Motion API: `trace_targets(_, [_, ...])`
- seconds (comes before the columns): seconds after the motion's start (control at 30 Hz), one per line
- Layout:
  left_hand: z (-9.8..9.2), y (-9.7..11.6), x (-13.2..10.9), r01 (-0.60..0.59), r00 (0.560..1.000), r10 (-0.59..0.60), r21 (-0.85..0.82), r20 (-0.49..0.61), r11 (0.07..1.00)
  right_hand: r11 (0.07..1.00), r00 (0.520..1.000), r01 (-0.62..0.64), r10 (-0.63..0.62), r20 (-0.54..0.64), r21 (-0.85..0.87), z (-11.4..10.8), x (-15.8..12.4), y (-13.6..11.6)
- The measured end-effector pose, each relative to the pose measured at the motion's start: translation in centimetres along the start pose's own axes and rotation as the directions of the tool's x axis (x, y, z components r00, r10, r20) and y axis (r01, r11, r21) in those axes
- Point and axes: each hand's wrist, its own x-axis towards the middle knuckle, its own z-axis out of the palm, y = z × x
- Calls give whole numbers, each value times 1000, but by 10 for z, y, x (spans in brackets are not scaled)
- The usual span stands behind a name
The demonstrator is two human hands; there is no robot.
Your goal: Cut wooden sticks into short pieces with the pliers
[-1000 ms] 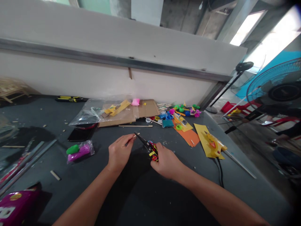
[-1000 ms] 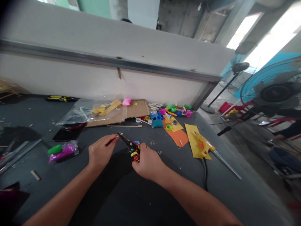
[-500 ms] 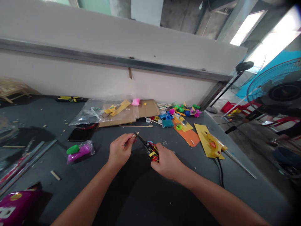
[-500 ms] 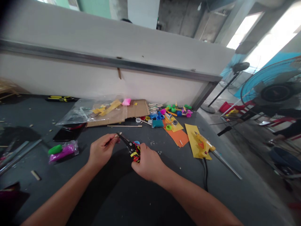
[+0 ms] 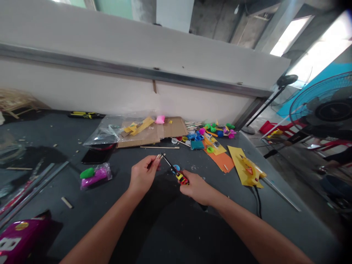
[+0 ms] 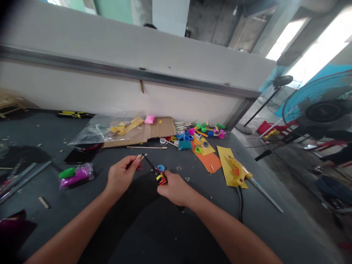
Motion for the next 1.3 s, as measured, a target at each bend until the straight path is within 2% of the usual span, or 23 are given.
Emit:
trace_targets(0.3, [-4,-6,2,-102,995,98,172,28,980,968,993,-48,19,120,246,8,6,14])
trace_targets(0.47, [-5,-3,2,-127,992,118,295,48,947,974,994,-24,-1,111,225,4,4,9])
trace_targets(0.57, [-4,-4,1,-118,993,107,269,54,956,994,998,3,-9,59,110,1,3,7])
trace_targets(0.67, [-1,-6,1,-79,996,69,167,61,983,999,1000,-9,8,18,33,-1,3,6])
trace_targets(0.77, [1,-7,1,-61,996,54,98,77,993,998,999,-33,32,12,46,0,4,6])
trace_targets(0.83, [0,-6,2,-80,994,72,111,80,991,994,998,-53,50,32,95,1,5,7])
trace_targets(0.97, [-2,-5,2,-186,983,179,221,52,957,955,988,-119,85,131,273,6,7,11])
trace_targets(1.1, [-3,-8,2,-301,950,311,329,22,895,900,983,-121,49,178,420,9,8,13])
trace_targets(1.3, [-3,-12,3,-463,871,492,363,16,809,877,978,-166,86,191,450,7,5,8])
